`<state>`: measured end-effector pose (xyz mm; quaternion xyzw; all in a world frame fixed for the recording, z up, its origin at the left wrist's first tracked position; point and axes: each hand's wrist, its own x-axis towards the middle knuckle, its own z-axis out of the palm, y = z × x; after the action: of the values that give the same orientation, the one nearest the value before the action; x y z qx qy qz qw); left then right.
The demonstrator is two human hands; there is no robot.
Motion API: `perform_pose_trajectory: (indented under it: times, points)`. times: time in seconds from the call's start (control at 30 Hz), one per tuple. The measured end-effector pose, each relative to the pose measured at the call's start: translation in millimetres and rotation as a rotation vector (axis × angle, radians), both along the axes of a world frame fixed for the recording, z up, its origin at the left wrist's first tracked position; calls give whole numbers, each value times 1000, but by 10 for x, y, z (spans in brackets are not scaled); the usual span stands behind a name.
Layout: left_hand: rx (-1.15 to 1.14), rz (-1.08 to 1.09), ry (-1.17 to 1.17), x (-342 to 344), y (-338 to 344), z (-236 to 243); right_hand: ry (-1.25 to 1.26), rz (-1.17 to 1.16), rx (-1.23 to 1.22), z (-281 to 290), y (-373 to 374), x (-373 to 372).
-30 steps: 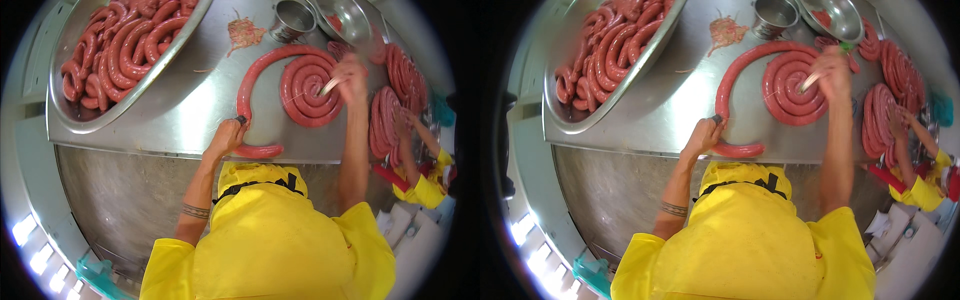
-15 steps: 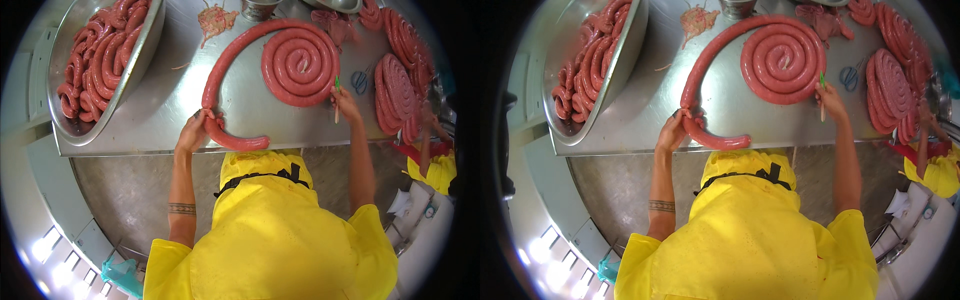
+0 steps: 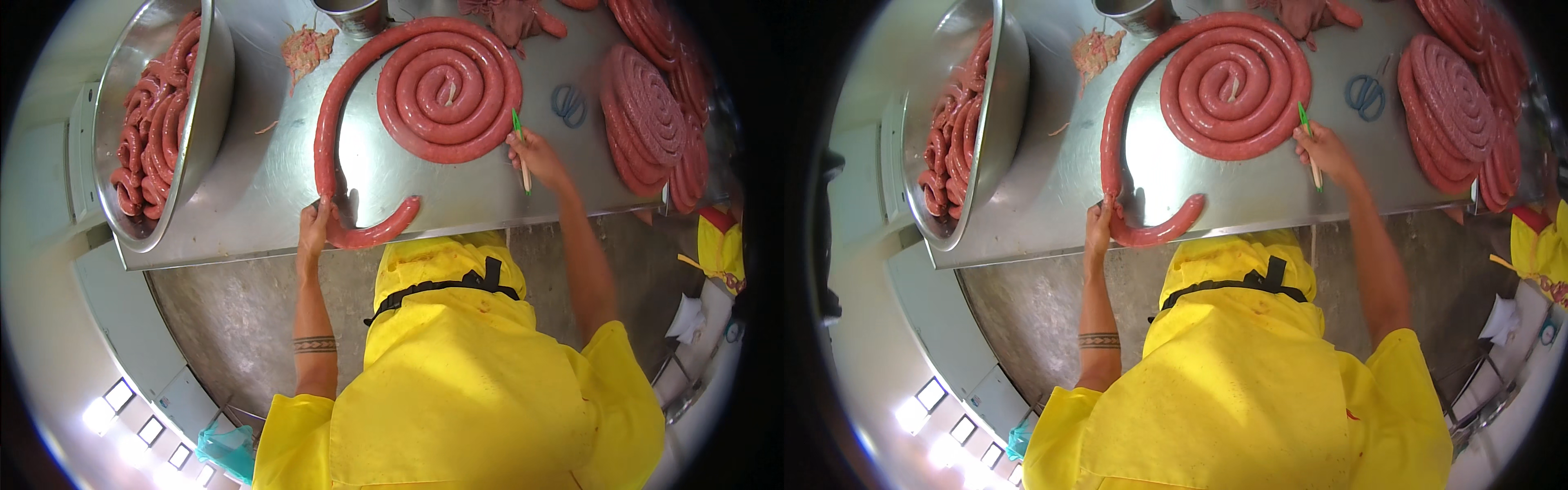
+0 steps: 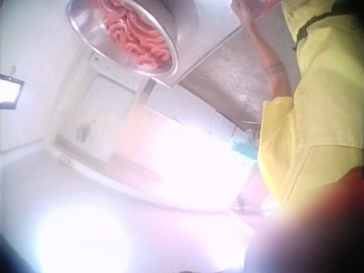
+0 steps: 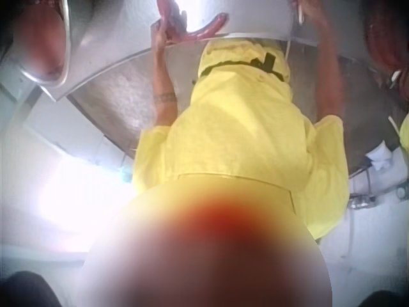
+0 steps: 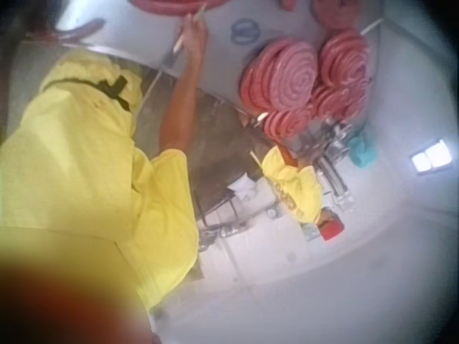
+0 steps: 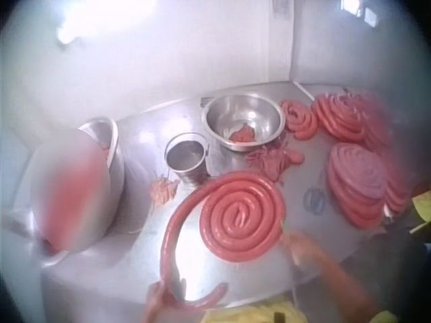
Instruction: The person coils long links of raw sausage into spiral shapes on a stainless steel table. They use a green-handled tool to prick the sausage casing and scissors to cut the links into segments. The finished spirals are stacked on the table.
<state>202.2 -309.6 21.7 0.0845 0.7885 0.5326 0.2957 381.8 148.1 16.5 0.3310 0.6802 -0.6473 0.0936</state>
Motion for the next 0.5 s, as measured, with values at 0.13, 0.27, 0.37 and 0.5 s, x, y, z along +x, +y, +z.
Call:
perform_pose_trajectory:
  times: [0.13, 0.27, 0.37, 0.5]
  points:
    - [-373, -222, 333, -155, -155, 76, 19, 28, -35, -27, 60, -5]
    - [-666, -311, 464, -429, -289, 178, 33, 21, -135, -23, 143, 16]
    - [-486, -121, 332, -599, -134, 511, 69, -21, -111, -94, 208, 127]
    - [123, 193, 287, -810, 869, 1438, 120, 30, 531, -253, 300, 375]
